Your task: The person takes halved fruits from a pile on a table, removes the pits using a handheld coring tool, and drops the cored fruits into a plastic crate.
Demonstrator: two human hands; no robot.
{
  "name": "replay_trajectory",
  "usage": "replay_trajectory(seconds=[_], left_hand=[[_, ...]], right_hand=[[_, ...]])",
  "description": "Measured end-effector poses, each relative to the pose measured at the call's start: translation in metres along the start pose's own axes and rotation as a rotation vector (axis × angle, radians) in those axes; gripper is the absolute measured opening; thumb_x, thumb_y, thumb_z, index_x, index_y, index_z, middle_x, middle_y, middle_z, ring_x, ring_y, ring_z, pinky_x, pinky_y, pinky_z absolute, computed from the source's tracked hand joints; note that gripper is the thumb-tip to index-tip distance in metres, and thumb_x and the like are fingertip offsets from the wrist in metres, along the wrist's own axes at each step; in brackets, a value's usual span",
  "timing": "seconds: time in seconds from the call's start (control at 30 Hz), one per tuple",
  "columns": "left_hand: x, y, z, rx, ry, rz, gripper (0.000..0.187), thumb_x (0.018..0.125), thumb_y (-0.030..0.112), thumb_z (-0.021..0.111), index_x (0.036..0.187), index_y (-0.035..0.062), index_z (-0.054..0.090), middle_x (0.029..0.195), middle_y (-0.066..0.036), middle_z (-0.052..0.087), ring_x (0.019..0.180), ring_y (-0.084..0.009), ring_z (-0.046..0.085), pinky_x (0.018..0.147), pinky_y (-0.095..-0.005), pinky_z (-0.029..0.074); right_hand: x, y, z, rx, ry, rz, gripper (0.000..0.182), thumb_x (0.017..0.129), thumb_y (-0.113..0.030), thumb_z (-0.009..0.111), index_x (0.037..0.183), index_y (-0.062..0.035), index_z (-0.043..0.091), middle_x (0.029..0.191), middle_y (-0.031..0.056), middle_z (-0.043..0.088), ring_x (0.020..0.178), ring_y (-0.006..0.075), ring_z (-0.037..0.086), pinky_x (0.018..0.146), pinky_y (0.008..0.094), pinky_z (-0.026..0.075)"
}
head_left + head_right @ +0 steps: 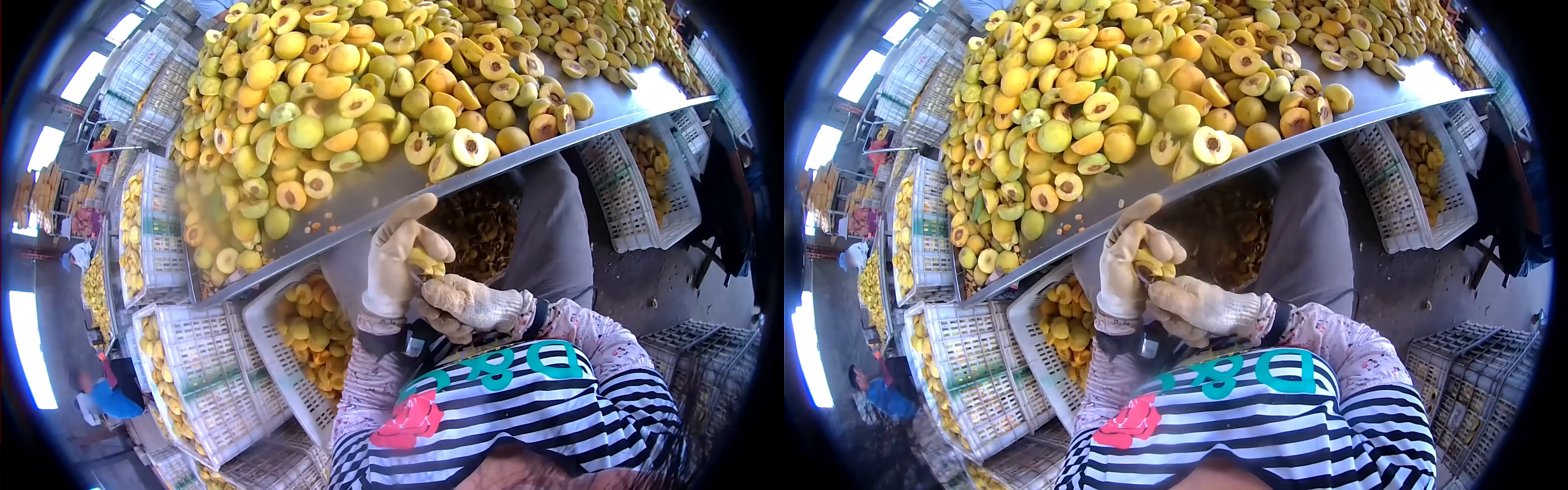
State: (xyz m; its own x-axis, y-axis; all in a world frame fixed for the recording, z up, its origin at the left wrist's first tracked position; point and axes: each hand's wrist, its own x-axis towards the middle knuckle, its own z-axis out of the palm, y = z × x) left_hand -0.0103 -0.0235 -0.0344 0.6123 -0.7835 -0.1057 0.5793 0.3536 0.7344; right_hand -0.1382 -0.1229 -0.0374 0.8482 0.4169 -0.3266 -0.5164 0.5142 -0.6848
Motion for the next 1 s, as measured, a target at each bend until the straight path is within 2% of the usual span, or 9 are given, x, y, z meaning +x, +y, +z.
replay_trajectory(seconds=[0.27, 0.33, 0.37, 0.47, 0.6, 0.67, 0.73, 0.8, 1.0], left_hand=[[0.003, -0.024, 0.002, -0.288, 0.032, 0.181, 0.038, 0.106, 0.021, 0.041, 0.14, 0.0051, 0.05, 0.079, -0.005, 0.065, 0.08, -0.0239, 0.065, 0.076, -0.0378, 0.056], [0.006, -0.029, 0.002, -0.64, 0.124, 0.074, 0.038, 0.107, 0.021, 0.04, 0.141, 0.0071, 0.048, 0.082, -0.004, 0.064, 0.082, -0.0227, 0.064, 0.08, -0.0375, 0.055], [0.002, -0.027, 0.0, -0.618, 0.189, 0.058, 0.037, 0.107, 0.021, 0.04, 0.14, 0.0092, 0.049, 0.085, -0.002, 0.063, 0.084, -0.0211, 0.061, 0.083, -0.038, 0.053], [-0.011, -0.01, -0.019, -0.51, 0.242, 0.122, 0.036, 0.107, 0.022, 0.041, 0.14, 0.008, 0.049, 0.086, -0.003, 0.063, 0.083, -0.0217, 0.06, 0.083, -0.0391, 0.052], [-0.06, 0.038, -0.022, 0.071, 0.511, 0.284, 0.034, 0.106, 0.02, 0.038, 0.132, 0.0088, 0.057, 0.083, -0.005, 0.066, 0.08, -0.0233, 0.062, 0.08, -0.0412, 0.053], [-0.076, 0.059, -0.066, 0.626, 0.524, 0.366, 0.028, 0.101, 0.015, 0.049, 0.122, 0.0055, 0.065, 0.092, -0.01, 0.071, 0.081, -0.0199, 0.067, 0.07, -0.0299, 0.054], [-0.077, 0.094, -0.11, 2.13, 0.367, 0.826, 0.021, 0.096, 0.013, 0.058, 0.108, 0.0015, 0.071, 0.095, -0.013, 0.072, 0.08, -0.0197, 0.068, 0.07, -0.0293, 0.054], [-0.047, 0.111, -0.071, 1.52, 0.658, 0.712, 0.017, 0.091, 0.01, 0.062, 0.099, -0.0008, 0.073, 0.096, -0.015, 0.073, 0.086, -0.0248, 0.069, 0.08, -0.0342, 0.054], [0.085, 0.101, -0.124, 2.344, 0.442, 0.304, 0.05, 0.088, 0.024, 0.065, 0.135, 0.0103, 0.056, 0.114, -0.017, 0.067, 0.1, -0.0372, 0.065, 0.089, -0.0453, 0.052]], right_hand=[[0.012, 0.026, -0.002, 1.12, -0.754, 0.055, 0.052, 0.094, -0.066, 0.051, 0.086, -0.0143, 0.053, 0.049, -0.0069, 0.038, 0.037, 0.0066, 0.034, 0.035, 0.0246, 0.032], [0.0, 0.024, 0.013, 0.89, -0.731, -0.004, 0.055, 0.094, -0.067, 0.051, 0.084, -0.0123, 0.053, 0.049, -0.0075, 0.04, 0.037, 0.0054, 0.037, 0.034, 0.0228, 0.031], [-0.001, 0.023, 0.01, 0.946, -0.562, 0.059, 0.057, 0.093, -0.068, 0.052, 0.081, -0.0125, 0.053, 0.049, -0.0077, 0.039, 0.036, 0.0051, 0.036, 0.033, 0.0221, 0.03], [-0.01, 0.013, -0.002, 0.891, -0.616, 0.005, 0.058, 0.092, -0.069, 0.051, 0.08, -0.0125, 0.053, 0.047, -0.0071, 0.037, 0.035, 0.0059, 0.033, 0.034, 0.0222, 0.03], [-0.009, -0.008, -0.011, 0.532, -0.246, -0.115, 0.056, 0.095, -0.069, 0.044, 0.084, -0.0145, 0.052, 0.054, -0.004, 0.04, 0.038, 0.0095, 0.033, 0.036, 0.0269, 0.03], [-0.012, -0.015, -0.01, 0.388, -0.039, -0.108, 0.056, 0.096, -0.069, 0.042, 0.084, -0.0151, 0.051, 0.056, -0.0029, 0.039, 0.04, 0.0101, 0.033, 0.038, 0.0273, 0.03], [-0.009, -0.013, -0.013, 0.378, 0.038, -0.085, 0.055, 0.097, -0.068, 0.042, 0.084, -0.0151, 0.05, 0.056, -0.0029, 0.037, 0.041, 0.0101, 0.032, 0.039, 0.0273, 0.031], [-0.006, -0.015, -0.012, 0.341, 0.113, -0.083, 0.055, 0.097, -0.068, 0.042, 0.085, -0.0142, 0.048, 0.058, -0.0025, 0.037, 0.043, 0.01, 0.03, 0.042, 0.0268, 0.033], [-0.01, -0.007, -0.029, 0.337, 0.115, -0.104, 0.05, 0.098, -0.062, 0.051, 0.083, -0.0137, 0.049, 0.06, -0.0012, 0.045, 0.044, 0.0092, 0.038, 0.042, 0.0243, 0.034]])
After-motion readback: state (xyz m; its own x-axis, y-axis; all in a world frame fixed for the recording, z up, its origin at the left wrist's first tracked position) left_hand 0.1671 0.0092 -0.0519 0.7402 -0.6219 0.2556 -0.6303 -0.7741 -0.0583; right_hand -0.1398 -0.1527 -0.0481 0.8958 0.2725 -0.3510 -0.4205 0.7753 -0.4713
